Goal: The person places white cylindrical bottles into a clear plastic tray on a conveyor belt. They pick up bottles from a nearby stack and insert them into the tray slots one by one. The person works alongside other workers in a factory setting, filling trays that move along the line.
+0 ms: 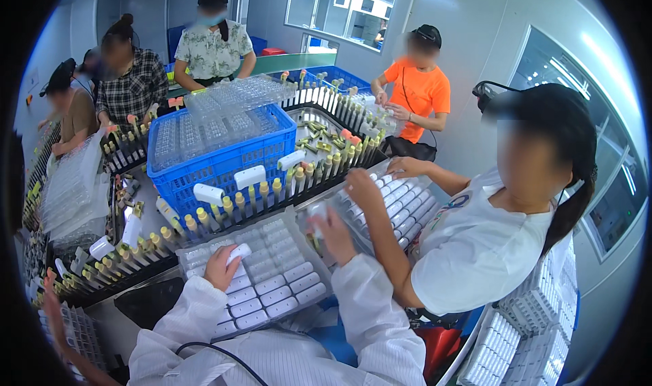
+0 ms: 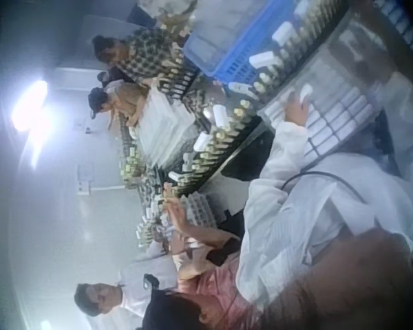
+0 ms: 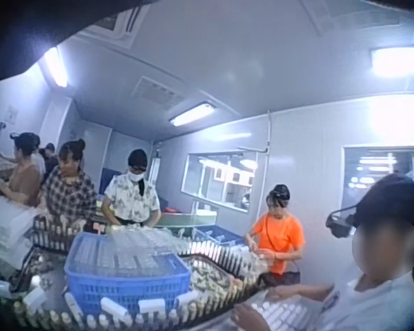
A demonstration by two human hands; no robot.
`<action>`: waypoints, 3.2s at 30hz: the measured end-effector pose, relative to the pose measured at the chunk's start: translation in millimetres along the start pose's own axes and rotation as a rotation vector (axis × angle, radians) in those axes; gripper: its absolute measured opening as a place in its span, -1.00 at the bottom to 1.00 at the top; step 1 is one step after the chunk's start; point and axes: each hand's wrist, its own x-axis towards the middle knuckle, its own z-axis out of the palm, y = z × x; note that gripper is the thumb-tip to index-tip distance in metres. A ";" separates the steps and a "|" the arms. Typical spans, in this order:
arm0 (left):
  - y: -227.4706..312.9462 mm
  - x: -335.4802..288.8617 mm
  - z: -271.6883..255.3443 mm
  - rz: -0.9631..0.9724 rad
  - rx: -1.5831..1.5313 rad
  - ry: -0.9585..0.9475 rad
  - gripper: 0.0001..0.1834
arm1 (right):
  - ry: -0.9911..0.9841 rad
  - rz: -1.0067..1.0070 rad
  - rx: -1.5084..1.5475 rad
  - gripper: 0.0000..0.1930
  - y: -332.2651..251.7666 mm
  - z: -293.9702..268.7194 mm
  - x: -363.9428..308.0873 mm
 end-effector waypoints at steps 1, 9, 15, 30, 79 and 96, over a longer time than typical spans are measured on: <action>1.7 1.5 0.3 -0.007 -0.003 0.003 -0.66 | 0.081 -0.118 -0.138 -0.60 -3.3 -17.1 22.5; -10.2 3.4 5.2 -0.045 -0.079 0.064 -0.67 | 0.601 -0.545 -0.834 -0.54 -64.5 -88.5 165.2; -18.0 3.3 6.9 -0.134 -0.128 0.069 -0.70 | 0.376 -0.125 -0.848 -0.58 -56.4 -119.6 228.8; -13.4 3.9 3.6 -0.293 -0.154 0.046 -0.70 | 0.122 -0.041 -1.426 -0.48 -31.6 -16.1 251.7; 2.9 33.2 2.2 -0.450 -0.717 -0.106 -0.69 | -0.643 -0.662 -1.226 -0.73 8.6 5.6 -54.4; 73.0 234.0 106.8 -0.374 -0.257 0.213 -0.53 | 0.174 0.281 0.597 -0.54 19.3 10.6 -160.8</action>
